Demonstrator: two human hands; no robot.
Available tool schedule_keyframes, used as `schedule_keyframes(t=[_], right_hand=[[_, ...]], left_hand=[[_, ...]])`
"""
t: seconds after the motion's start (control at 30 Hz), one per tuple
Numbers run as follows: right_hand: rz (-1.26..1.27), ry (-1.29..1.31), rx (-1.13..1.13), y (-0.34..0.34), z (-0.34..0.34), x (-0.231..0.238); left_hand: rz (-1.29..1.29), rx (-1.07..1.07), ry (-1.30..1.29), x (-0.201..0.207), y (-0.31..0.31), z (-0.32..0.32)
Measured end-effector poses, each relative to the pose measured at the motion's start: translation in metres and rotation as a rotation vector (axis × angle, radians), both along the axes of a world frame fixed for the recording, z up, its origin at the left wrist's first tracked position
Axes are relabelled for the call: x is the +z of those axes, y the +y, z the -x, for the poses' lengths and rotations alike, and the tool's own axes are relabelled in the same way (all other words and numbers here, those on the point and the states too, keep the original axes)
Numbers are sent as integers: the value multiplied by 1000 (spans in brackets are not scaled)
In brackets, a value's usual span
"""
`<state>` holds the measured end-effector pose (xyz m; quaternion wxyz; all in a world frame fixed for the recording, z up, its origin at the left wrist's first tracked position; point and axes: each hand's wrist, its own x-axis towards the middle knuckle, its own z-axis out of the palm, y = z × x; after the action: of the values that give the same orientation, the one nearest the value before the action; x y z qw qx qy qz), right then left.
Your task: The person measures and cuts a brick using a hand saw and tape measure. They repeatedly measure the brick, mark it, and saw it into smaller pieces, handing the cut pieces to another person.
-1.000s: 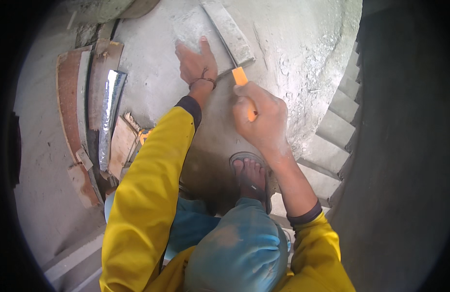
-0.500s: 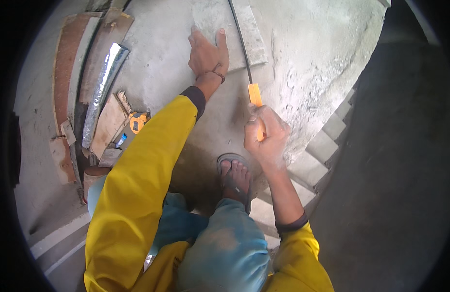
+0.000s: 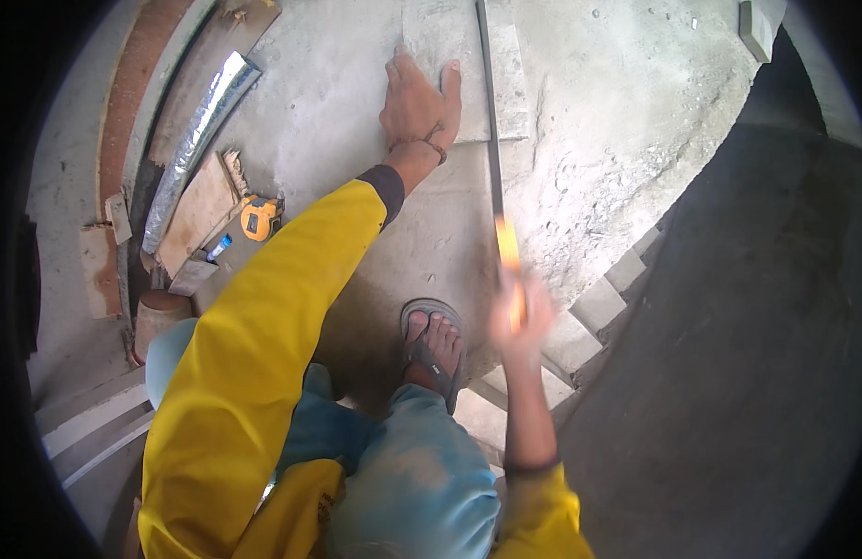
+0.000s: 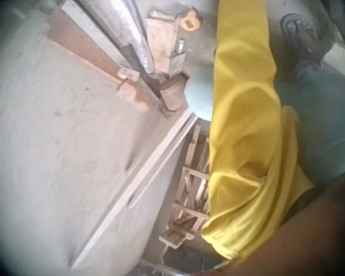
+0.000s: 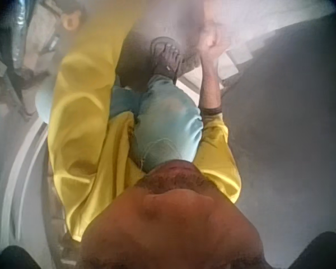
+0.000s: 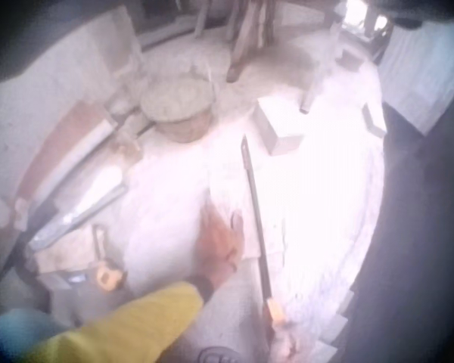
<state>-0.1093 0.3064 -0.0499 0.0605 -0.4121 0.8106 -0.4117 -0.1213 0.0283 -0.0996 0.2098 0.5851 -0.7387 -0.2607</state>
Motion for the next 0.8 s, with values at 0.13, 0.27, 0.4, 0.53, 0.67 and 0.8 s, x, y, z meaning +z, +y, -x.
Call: schedule_keyframes(t=[0.13, 0.27, 0.4, 0.53, 0.67, 0.8], right_hand=[[99, -307, -68, -55, 21, 4], [-3, -202, -20, 0, 2, 19], [-64, -123, -40, 100, -41, 34], [-29, -77, 37, 27, 1, 1], [131, -263, -23, -62, 33, -10], [128, -313, -8, -68, 42, 13]], left_hand=[[-6, 23, 8, 4, -9, 12], [-49, 27, -36, 1, -11, 12], [-21, 30, 36, 3, -12, 8], [87, 36, 46, -11, -10, -4], [-95, 7, 29, 4, -15, 15], [-84, 45, 39, 6, -22, 16]])
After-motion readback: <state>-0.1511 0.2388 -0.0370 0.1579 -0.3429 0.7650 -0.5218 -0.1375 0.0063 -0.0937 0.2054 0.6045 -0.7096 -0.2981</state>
